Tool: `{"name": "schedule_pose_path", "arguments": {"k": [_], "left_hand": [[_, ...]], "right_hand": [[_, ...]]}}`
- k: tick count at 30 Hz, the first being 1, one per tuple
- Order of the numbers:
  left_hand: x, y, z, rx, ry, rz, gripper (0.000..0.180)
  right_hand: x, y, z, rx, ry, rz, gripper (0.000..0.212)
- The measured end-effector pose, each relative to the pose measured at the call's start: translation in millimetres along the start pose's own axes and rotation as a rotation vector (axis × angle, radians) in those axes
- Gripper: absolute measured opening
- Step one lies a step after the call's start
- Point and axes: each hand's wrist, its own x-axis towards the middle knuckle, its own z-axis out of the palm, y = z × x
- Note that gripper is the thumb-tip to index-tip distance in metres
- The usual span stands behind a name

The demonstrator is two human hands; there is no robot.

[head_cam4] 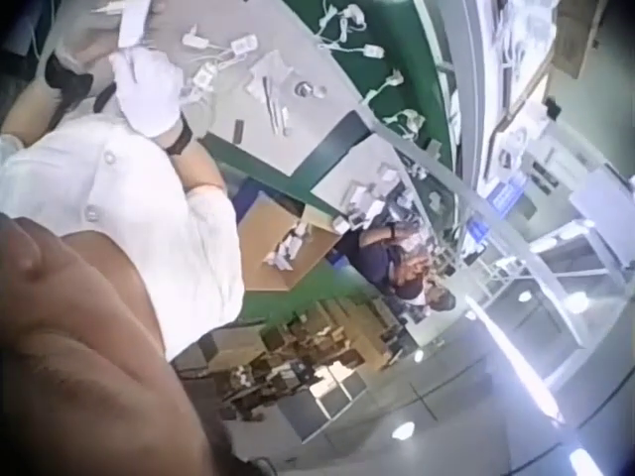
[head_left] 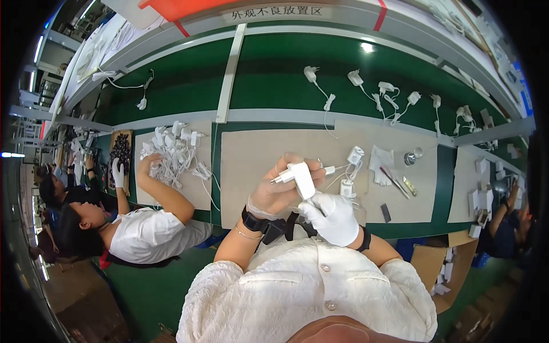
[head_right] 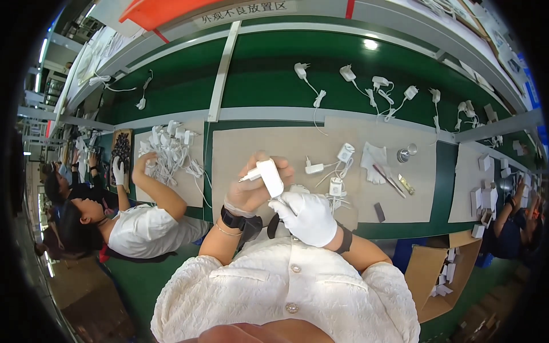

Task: The person picks up a power adapter from a pile, turns it over, and wipes the casing and the cord with a cloth. After wiping each adapter, the person sets it down and reaches for another one from the pile.

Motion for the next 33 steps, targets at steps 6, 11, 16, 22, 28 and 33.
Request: {"name": "schedule_pose_path", "arguments": {"k": [6, 11, 16, 22, 28, 33], "left_hand": [[0, 5, 12, 0.123, -0.030, 0.016, 0.053], [0, 13, 23, 0.238, 0.057, -0.009, 0.050], [4, 11, 18, 0.643, 0.459, -0.087, 0.040], [7, 4, 21, 0.780, 0.540, -0.023, 0.038], [5, 2, 35, 0.896, 0.367, 0.041, 0.038], [-1, -1, 40, 1.436, 0.116, 0.401, 0.050]], "right_hand": [[1, 0, -11, 0.441, -0.009, 0.159, 0.024], [-2, 10, -18, 1.386, -0.308, 0.660, 0.033], [11, -13, -14, 0.972, -0.092, 0.754, 0.034], [-3, 8, -11, 0.958, -0.114, 0.624, 0.032], [-12, 24, -10, 1.068, -0.144, 0.583, 0.027], [-17, 54, 27, 0.711, 0.176, 0.330, 0.025]]}}
